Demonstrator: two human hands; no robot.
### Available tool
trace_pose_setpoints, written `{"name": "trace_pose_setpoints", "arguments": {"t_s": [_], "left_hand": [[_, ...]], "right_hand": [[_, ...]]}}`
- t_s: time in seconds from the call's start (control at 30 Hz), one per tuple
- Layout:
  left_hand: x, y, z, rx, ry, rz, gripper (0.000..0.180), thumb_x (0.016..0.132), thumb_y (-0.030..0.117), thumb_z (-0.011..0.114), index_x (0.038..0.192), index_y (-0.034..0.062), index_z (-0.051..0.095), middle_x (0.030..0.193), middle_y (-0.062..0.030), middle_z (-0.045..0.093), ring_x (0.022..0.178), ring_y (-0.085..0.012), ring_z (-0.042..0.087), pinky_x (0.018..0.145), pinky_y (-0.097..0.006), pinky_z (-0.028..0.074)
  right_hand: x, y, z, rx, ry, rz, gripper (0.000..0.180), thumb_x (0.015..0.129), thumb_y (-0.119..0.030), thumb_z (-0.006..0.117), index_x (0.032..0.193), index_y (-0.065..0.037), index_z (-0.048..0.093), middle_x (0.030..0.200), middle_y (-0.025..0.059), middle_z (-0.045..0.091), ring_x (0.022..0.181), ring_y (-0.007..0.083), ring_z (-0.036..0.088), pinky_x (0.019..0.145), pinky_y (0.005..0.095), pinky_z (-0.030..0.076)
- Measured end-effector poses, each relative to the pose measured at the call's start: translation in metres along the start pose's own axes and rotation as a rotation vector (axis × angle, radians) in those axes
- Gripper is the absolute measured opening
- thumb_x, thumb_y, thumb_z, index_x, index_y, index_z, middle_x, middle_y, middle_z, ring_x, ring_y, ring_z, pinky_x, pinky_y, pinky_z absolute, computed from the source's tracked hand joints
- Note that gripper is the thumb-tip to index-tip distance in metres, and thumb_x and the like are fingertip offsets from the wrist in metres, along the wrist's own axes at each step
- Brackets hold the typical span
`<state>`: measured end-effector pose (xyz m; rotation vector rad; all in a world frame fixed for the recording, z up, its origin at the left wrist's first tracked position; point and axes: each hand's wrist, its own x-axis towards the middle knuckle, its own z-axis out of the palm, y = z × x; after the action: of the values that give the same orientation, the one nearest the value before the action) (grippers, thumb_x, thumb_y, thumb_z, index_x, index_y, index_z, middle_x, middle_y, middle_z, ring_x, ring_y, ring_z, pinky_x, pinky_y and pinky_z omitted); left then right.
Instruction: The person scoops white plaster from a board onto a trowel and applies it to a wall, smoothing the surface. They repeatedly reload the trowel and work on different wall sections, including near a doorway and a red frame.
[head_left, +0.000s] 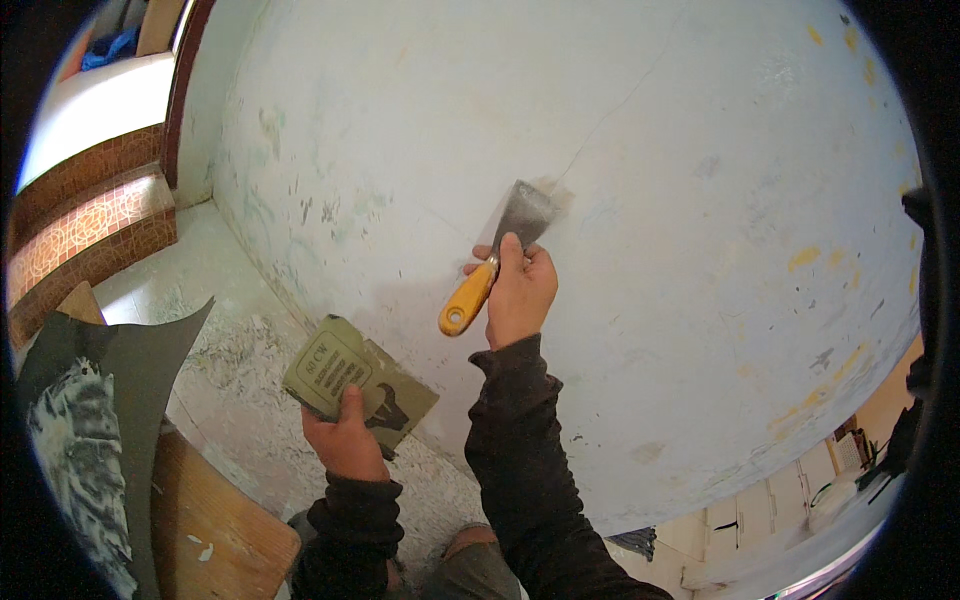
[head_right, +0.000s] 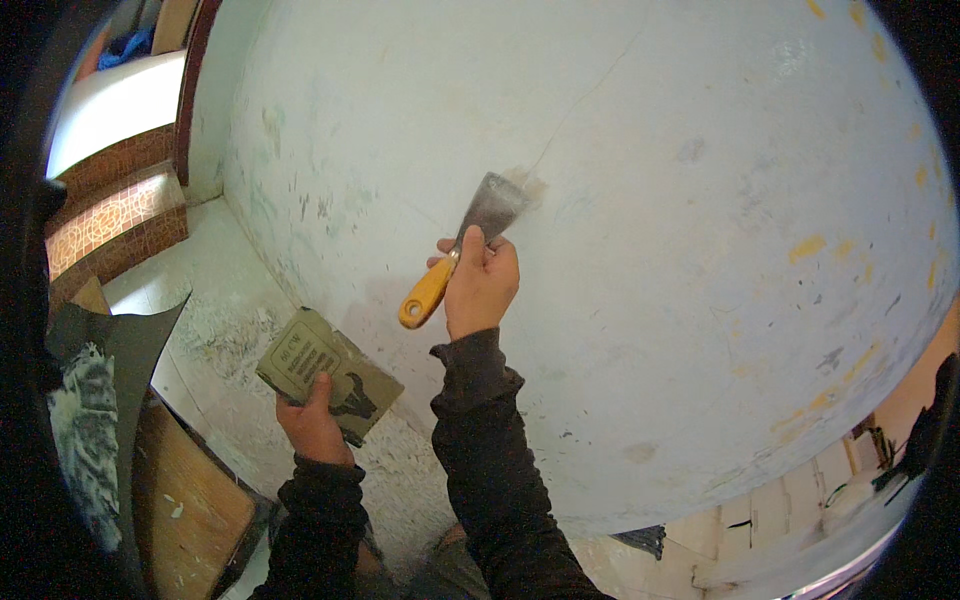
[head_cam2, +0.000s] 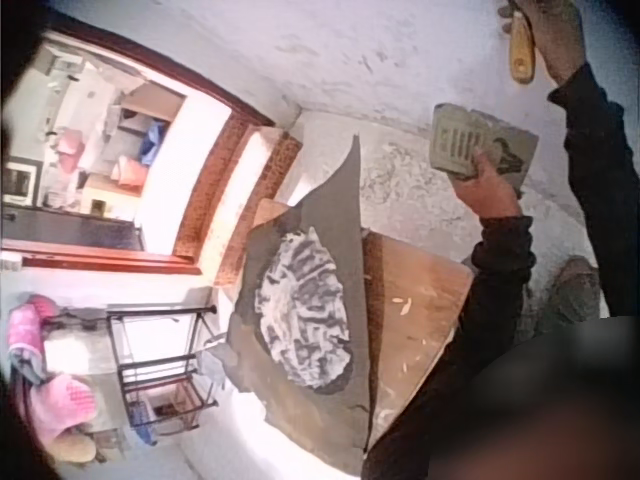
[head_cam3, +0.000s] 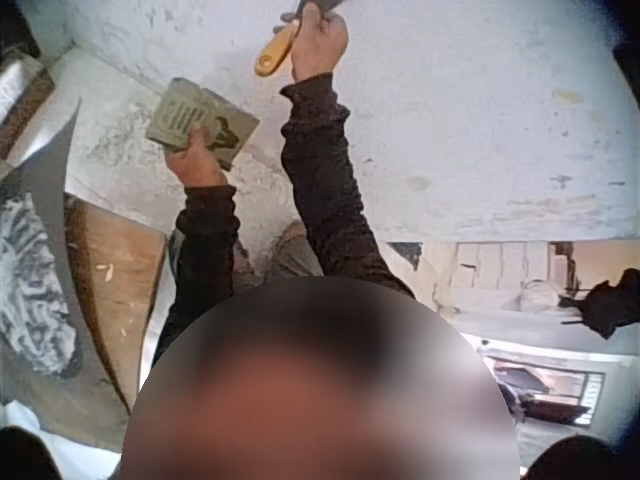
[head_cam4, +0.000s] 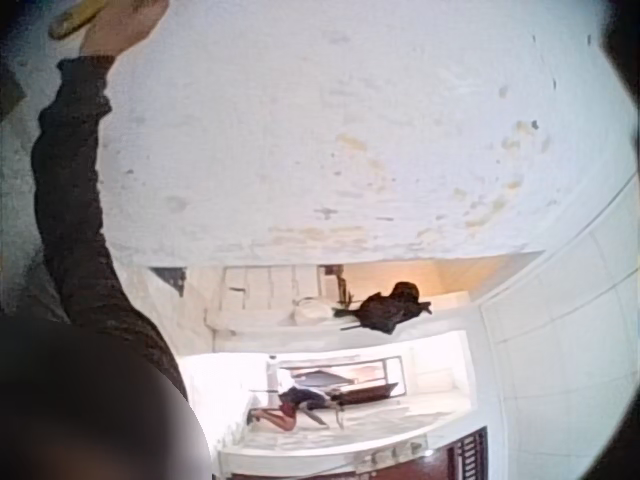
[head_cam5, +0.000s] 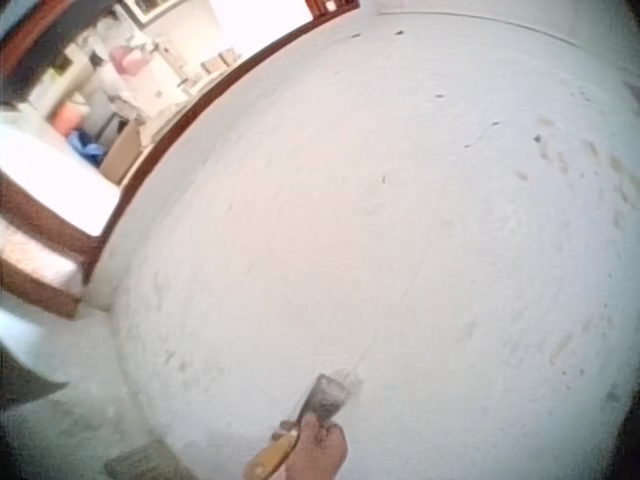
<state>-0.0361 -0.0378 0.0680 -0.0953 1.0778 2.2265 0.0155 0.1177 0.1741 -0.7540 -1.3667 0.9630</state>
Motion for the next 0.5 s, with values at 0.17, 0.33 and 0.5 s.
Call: {"name": "trace_pose_setpoints", "arguments": {"t_s": [0.17, 0.33, 0.5], "left_hand": [[0.003, -0.003, -0.001, -0.010, 0.006, 0.008, 0.039, 0.089, 0.002, 0.056, 0.125, -0.0051, 0.041, 0.113, -0.0165, 0.057, 0.096, -0.0243, 0.060, 0.080, -0.033, 0.051], [0.007, -0.005, -0.003, 0.045, 0.009, 0.004, 0.038, 0.088, 0.001, 0.056, 0.124, -0.0056, 0.042, 0.111, -0.0162, 0.058, 0.095, -0.0243, 0.060, 0.081, -0.033, 0.051], [0.005, -0.002, -0.001, 0.062, 0.025, 0.026, 0.036, 0.088, 0.000, 0.055, 0.121, -0.0057, 0.044, 0.109, -0.0157, 0.059, 0.094, -0.0239, 0.060, 0.081, -0.033, 0.051]], "right_hand": [[0.014, -0.006, 0.013, 0.045, 0.066, -0.022, 0.024, 0.095, -0.018, 0.052, 0.096, 0.004, 0.042, 0.081, 0.0199, 0.064, 0.058, 0.0238, 0.063, 0.052, 0.0327, 0.053], [0.017, 0.001, 0.019, 0.063, 0.107, 0.001, 0.025, 0.095, -0.017, 0.051, 0.097, 0.005, 0.039, 0.079, 0.0202, 0.064, 0.056, 0.0249, 0.063, 0.051, 0.0341, 0.053], [0.011, 0.016, 0.025, 0.139, 0.147, 0.035, 0.023, 0.093, -0.017, 0.051, 0.093, 0.003, 0.040, 0.079, 0.0218, 0.064, 0.056, 0.0272, 0.063, 0.052, 0.0371, 0.054]]}}
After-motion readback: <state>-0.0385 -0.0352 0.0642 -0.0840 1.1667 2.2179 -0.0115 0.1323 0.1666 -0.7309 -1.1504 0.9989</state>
